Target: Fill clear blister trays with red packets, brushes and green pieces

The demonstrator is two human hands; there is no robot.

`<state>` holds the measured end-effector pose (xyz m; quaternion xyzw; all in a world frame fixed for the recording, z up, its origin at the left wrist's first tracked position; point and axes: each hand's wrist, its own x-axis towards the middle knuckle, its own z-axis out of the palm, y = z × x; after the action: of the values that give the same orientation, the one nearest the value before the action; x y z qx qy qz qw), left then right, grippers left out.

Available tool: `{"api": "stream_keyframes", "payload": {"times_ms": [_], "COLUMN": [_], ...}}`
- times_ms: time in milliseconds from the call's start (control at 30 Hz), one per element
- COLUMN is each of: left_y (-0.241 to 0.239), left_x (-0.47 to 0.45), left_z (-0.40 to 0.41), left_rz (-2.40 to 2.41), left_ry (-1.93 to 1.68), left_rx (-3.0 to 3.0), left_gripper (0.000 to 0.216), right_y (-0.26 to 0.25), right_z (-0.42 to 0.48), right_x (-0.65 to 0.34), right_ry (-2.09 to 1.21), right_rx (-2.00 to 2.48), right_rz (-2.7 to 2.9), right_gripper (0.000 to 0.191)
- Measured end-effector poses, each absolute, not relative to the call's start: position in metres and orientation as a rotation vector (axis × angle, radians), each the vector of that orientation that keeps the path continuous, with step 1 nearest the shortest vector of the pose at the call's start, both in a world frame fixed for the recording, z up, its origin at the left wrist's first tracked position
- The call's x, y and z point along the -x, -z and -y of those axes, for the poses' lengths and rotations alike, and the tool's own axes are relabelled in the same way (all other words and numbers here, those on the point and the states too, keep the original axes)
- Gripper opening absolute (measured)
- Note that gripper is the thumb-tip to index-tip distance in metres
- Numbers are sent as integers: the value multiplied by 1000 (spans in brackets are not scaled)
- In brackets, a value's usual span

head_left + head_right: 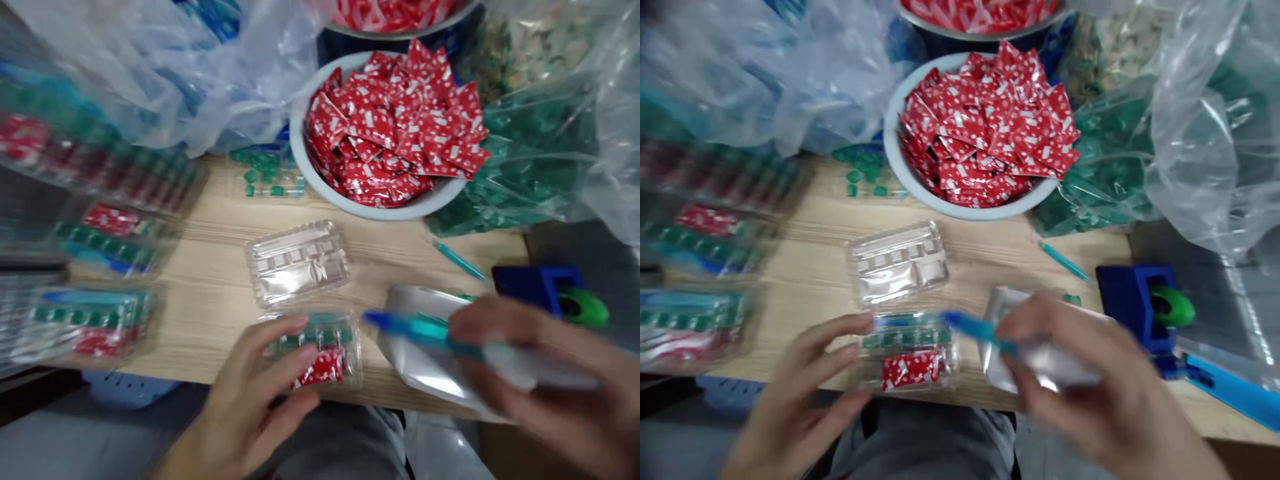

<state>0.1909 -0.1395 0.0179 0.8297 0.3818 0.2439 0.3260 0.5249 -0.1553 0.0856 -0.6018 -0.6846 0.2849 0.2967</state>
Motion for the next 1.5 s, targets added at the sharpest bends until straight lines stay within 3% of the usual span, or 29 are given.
{"api": "stream_keyframes", "payload": {"times_ms": [133,200,367,467,600,733,867,1067,1500], "left_y": [-17,-9,19,27,31,30,24,24,20], "left_x": [-215,-212,-202,-206,-211,-211,-204,-185,-173], "left_z": [115,114,113,112,115,116,115,117,108], "left_rz": [-754,-830,-1070,-1115,-1115,-1070,-1094,-1303,-1186], "left_ry": [-558,-588,-700,-758,-811,-839,-805,-814,-796], "left_rx": [-2262,-2338,-2572,-2618,-2684,-2639,-2527,-2344,-2446], "left_gripper": [46,42,22,18,18,19,22,22,18], "right_y": [-67,-48,-16,-10,-15,-45,-74,-53,-32], "right_z": [163,159,152,154,153,119,38,-37,-23], "right_x": [-465,-444,-416,-403,-408,-450,-496,-508,-534], "right_ry": [-1221,-1116,-242,-19,-2,77,24,-40,60], "right_rx": [1318,1405,1635,1704,1724,1718,2140,2354,1938], "right_rz": [1736,1754,2198,2369,2426,2362,2284,2219,2360], "right_gripper": [22,17,16,10,10,27,30,49,29]}}
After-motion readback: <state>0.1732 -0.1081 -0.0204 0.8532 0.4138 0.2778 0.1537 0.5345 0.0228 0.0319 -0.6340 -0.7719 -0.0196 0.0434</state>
